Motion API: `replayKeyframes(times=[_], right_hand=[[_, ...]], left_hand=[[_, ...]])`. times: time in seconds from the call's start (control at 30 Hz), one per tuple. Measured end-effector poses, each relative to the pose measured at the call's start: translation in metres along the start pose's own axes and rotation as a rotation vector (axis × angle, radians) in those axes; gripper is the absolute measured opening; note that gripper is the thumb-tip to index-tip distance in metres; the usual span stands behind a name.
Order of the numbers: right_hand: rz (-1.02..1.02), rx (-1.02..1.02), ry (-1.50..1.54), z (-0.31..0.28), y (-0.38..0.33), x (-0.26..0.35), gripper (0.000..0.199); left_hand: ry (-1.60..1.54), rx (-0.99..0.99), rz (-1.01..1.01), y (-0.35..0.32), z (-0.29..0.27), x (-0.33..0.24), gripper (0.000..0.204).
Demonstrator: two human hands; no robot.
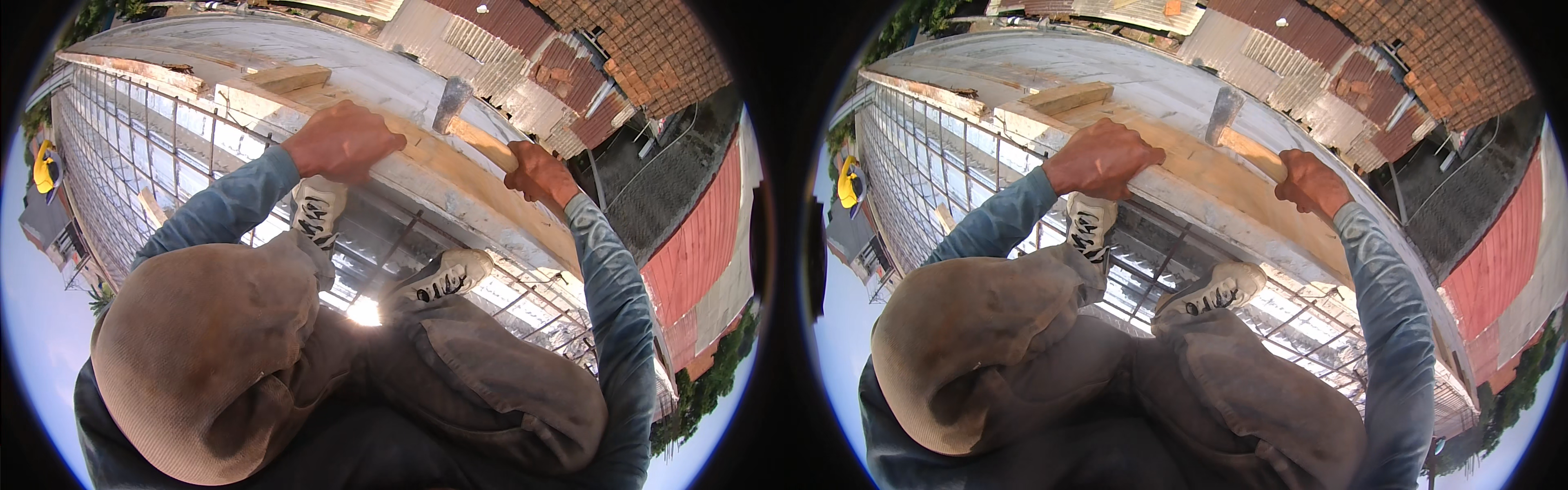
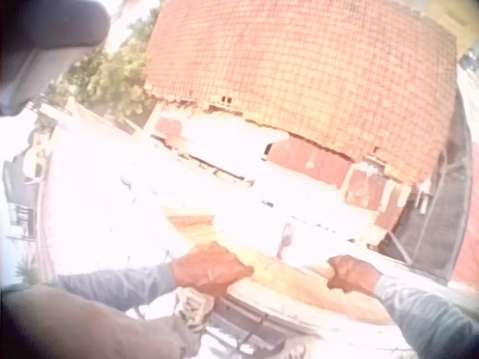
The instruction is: The person stands on a metal scaffolding grid and uses a hammer to drive nails into wooden planks laid across the grid. The person repeatedly positions nails and strikes them to secure the planks in place.
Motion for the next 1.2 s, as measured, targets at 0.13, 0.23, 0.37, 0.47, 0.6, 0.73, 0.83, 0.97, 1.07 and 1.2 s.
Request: replayKeyframes(times=[0.13,0.23,0.37,0.47,0.6,0.73,0.83,0.97,1.07,1.2], right_hand=[[-0.052,-0.146,0.273,-0.008,0.006,-0.007,0.034],[-0.027,-0.046,0.206,0.006,0.001,0.007,0.032],[0.010,0.041,0.149,-0.007,0.007,-0.005,0.031],[-0.020,-0.071,0.306,-0.018,0.008,-0.015,0.037],[0.051,0.198,-0.062,0.011,-0.009,0.023,0.035],[-0.012,-0.004,0.146,-0.017,-0.004,0.005,0.035],[0.009,-0.169,0.347,-0.010,0.007,-0.005,0.041],[0.042,0.091,-0.068,0.014,-0.010,0.022,0.039],[-0.010,0.005,0.103,-0.006,0.000,0.011,0.037],[0.013,-0.096,0.192,0.004,-0.005,0.012,0.032]], left_hand=[[-0.012,-0.041,0.018,-0.002,0.006,-0.001,0.054],[0.002,-0.053,0.010,-0.001,0.005,0.000,0.055],[0.005,0.035,-0.010,0.003,0.001,0.000,0.056],[0.004,-0.014,0.012,0.003,0.001,-0.001,0.049],[0.034,-0.099,0.041,-0.009,0.001,0.000,0.035],[0.016,-0.113,0.054,-0.004,0.004,0.001,0.038],[0.012,-0.095,0.042,-0.007,-0.002,-0.001,0.038],[0.012,-0.077,0.029,-0.003,0.001,0.000,0.043],[0.003,-0.061,0.014,-0.001,0.010,-0.003,0.054],[0.021,-0.024,0.007,0.005,0.000,-0.001,0.056]])
Point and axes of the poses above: each hand's wrist, its own y-axis towards the middle knuckle, its own z-axis out of the palm, x = y × z, the point moved 1 cm from there along y, towards the middle knuckle, and after that the axes turned 14 degrees about y, right-handed, at the moved point
